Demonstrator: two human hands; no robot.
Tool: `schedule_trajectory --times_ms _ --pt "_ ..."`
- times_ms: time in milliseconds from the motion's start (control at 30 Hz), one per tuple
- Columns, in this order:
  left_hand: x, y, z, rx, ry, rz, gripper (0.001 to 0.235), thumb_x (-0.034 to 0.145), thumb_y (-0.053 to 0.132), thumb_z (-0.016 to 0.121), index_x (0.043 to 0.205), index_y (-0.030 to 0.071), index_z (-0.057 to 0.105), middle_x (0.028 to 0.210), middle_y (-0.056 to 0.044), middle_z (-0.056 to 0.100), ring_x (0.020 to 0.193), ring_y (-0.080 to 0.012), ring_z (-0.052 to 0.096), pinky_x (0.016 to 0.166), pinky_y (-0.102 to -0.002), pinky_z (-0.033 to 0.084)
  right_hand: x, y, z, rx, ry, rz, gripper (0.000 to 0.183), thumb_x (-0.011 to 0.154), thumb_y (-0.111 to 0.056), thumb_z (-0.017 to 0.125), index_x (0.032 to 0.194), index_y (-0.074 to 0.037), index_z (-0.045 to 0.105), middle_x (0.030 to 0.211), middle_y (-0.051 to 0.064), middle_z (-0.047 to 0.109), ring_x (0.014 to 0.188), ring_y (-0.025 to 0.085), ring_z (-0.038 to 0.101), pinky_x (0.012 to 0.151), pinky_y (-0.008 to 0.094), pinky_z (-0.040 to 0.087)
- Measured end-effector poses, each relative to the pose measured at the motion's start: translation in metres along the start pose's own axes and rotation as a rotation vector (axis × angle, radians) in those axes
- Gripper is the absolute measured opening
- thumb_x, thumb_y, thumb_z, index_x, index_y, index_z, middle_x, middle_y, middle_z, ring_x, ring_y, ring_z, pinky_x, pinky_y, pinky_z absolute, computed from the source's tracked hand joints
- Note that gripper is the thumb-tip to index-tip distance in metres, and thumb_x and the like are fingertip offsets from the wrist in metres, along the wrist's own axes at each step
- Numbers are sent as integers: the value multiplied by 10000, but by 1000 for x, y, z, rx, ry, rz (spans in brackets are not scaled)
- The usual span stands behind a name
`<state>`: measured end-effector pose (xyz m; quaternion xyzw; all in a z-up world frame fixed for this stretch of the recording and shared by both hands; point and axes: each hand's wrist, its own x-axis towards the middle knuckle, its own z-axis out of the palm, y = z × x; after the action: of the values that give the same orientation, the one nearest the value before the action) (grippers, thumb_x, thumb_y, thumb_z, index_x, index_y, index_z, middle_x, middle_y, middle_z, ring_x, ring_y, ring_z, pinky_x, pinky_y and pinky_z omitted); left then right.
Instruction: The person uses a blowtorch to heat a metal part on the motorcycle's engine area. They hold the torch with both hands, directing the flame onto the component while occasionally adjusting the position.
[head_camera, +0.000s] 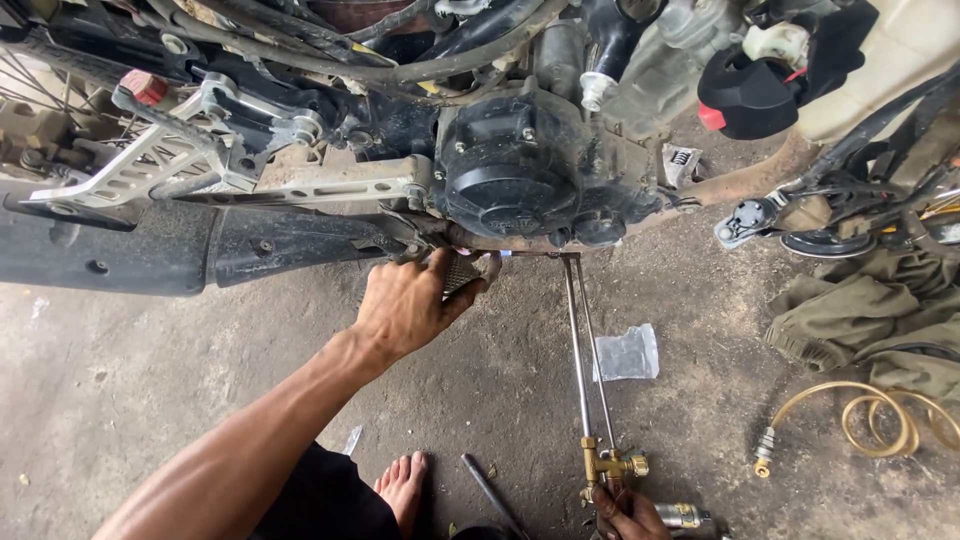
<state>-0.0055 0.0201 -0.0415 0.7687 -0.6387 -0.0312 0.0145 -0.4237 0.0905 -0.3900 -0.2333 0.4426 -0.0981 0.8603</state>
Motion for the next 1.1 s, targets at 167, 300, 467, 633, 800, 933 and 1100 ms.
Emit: schedule_trajectory --times_ms 167,300,467,633,800,933,1100 --pt "-1 11 -5 14 -26 -29 631 1009 651 417 1280 86 488 539 -52 634 362 -233 540 374 -390 436 -7 2 2 67 37 -59 404 937 -148 695 1163 182 743 527 83 406 417 204 399 405 360 312" --pt "1 18 -5 62 -17 -61 693 1005 661 416 1375 75 411 576 -113 660 422 -335 612 399 -453 460 -26 -20 24 76 165 23 414 936 -144 703 1176 190 749 489 90 355 396 206 349 408 362 258" --pt "-1 20 -2 99 83 -55 683 993 670 417 1317 79 527 585 -162 680 488 -429 656 422 -516 461 -1 8 -7 95 88 7 427 933 -123 705 1206 203 739 521 67 375 406 190 354 404 351 260" --pt "0 24 -2 85 103 -57 660 982 663 456 1315 98 527 594 -168 686 524 -472 662 430 -553 464 -11 -3 10 104 105 29 402 933 -140 711 1155 193 744 515 53 343 407 190 351 414 358 287" --pt "0 27 0 88 52 -87 667 988 675 423 1325 105 501 578 -155 684 512 -441 675 434 -526 481 14 26 -20 194 5 -4 327 932 -64 706 1200 123 696 597 71 475 431 205 428 385 373 361" --pt "0 33 -2 70 39 -123 606 988 658 442 1298 142 511 576 -160 680 518 -478 662 440 -553 476 -14 2 12 34 96 -59 394 914 -140 738 1099 206 777 562 69 432 437 186 416 408 342 333" --pt "0 38 -8 33 -24 -138 591 1005 653 414 1235 122 534 562 -128 669 456 -392 644 445 -506 483 -22 -9 22 37 153 13 421 898 -143 761 1114 218 763 603 109 473 450 216 405 414 352 333"
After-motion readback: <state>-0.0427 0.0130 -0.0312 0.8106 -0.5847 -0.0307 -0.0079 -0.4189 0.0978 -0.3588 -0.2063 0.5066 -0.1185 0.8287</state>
